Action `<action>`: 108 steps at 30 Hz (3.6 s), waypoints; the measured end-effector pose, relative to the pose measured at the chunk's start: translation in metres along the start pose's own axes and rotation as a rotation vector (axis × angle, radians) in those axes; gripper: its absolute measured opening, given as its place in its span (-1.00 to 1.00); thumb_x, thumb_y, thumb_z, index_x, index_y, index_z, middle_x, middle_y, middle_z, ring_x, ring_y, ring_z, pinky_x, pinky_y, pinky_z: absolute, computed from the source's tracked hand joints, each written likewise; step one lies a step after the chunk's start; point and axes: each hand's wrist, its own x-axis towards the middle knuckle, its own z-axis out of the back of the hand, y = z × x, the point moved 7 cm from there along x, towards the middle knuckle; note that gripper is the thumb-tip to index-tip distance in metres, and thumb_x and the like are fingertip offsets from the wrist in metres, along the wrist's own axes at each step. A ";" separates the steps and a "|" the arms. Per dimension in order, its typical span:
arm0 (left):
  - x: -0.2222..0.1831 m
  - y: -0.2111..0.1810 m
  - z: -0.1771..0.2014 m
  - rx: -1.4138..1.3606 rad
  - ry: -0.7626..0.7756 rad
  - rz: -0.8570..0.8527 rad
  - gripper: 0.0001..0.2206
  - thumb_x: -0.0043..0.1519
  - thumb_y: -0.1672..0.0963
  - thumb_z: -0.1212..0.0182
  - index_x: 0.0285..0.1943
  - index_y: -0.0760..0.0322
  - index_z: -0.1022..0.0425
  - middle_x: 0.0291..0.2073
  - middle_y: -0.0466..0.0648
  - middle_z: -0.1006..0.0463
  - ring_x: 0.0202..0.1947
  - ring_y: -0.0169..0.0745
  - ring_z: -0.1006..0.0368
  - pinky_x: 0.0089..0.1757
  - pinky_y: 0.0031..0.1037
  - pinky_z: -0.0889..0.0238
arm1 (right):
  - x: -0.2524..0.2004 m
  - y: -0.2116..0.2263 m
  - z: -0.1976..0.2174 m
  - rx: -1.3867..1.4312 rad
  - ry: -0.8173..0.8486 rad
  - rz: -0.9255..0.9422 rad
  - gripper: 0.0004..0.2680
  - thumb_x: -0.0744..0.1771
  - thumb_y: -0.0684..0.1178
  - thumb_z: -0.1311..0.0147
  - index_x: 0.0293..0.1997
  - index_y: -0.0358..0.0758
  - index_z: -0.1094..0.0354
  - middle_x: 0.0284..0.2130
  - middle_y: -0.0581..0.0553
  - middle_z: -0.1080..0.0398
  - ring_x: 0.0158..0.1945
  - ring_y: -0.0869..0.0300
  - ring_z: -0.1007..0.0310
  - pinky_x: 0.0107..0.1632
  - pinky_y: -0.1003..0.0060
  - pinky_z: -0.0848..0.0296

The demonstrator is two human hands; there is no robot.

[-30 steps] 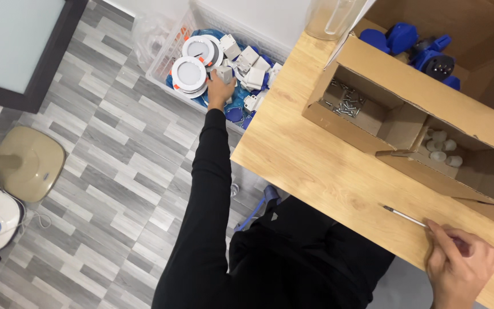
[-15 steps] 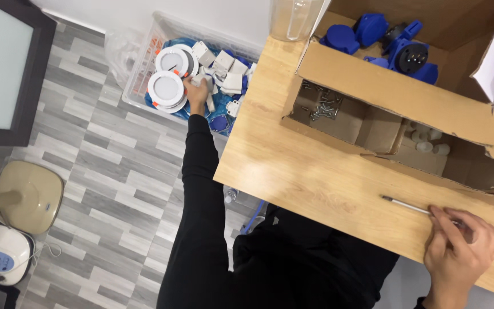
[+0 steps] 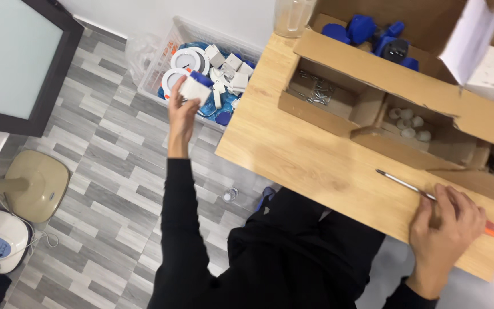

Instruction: The person assembles a blue electrical socket onto a white plastic housing using a screwdriver, handling several small screws from a cardboard organizer.

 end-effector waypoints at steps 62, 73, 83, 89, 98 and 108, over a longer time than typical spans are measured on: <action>-0.301 -0.026 -0.357 0.349 0.937 -0.583 -0.74 0.19 0.22 -0.58 0.02 0.38 -0.67 -0.12 0.08 -0.71 -0.01 0.20 -0.71 0.01 -0.04 -0.62 | 0.029 0.055 -0.007 0.783 0.036 -0.182 -0.58 0.23 -0.14 -0.55 0.18 -0.46 -0.53 0.05 -0.41 -0.61 0.12 -0.27 -0.66 0.24 -0.30 -0.55; -0.310 -0.034 -0.367 0.455 1.134 -0.685 -0.83 0.33 0.29 -0.27 0.03 0.35 -0.72 -0.03 0.09 -0.73 0.03 0.22 -0.67 0.04 -0.04 -0.56 | 0.031 0.052 -0.010 0.771 0.042 -0.151 -0.61 0.27 -0.09 -0.53 0.17 -0.46 -0.54 0.04 -0.45 -0.61 0.06 -0.27 -0.68 0.20 -0.27 -0.57; -0.302 -0.019 -0.366 0.619 1.162 -0.763 -0.72 0.25 0.16 -0.57 0.12 0.24 -0.70 -0.17 0.03 -0.61 -0.19 0.05 -0.52 -0.13 -0.18 -0.47 | 0.032 0.053 -0.008 0.751 0.041 -0.168 -0.63 0.27 -0.11 -0.54 0.15 -0.43 -0.56 0.02 -0.45 -0.62 0.03 -0.24 -0.70 0.21 -0.24 -0.57; -0.308 -0.027 -0.371 0.553 1.270 -0.780 -0.82 0.34 0.16 -0.42 0.09 0.25 -0.72 0.02 0.06 -0.67 0.02 0.18 -0.61 -0.02 -0.12 -0.48 | 0.031 0.053 -0.008 0.777 0.051 -0.163 -0.62 0.27 -0.10 -0.53 0.16 -0.44 -0.55 0.04 -0.46 -0.61 0.05 -0.26 -0.69 0.22 -0.27 -0.55; -0.303 -0.043 -0.380 0.599 1.332 -0.810 -0.88 0.37 0.22 -0.34 0.04 0.28 -0.73 -0.10 0.05 -0.68 -0.14 0.12 -0.59 -0.12 -0.17 -0.48 | 0.027 0.053 -0.009 0.765 0.047 -0.149 -0.59 0.26 -0.13 -0.54 0.20 -0.45 -0.52 0.05 -0.46 -0.60 0.07 -0.25 -0.68 0.21 -0.27 -0.55; -0.308 -0.043 -0.378 0.608 1.365 -0.871 -0.83 0.42 0.13 -0.34 0.11 0.26 -0.69 0.06 0.07 -0.66 0.01 0.18 -0.58 -0.03 -0.14 -0.44 | 0.027 0.056 -0.007 0.749 0.031 -0.135 -0.61 0.31 -0.09 -0.50 0.22 -0.45 -0.53 0.10 -0.46 -0.57 0.10 -0.26 -0.66 0.23 -0.29 -0.55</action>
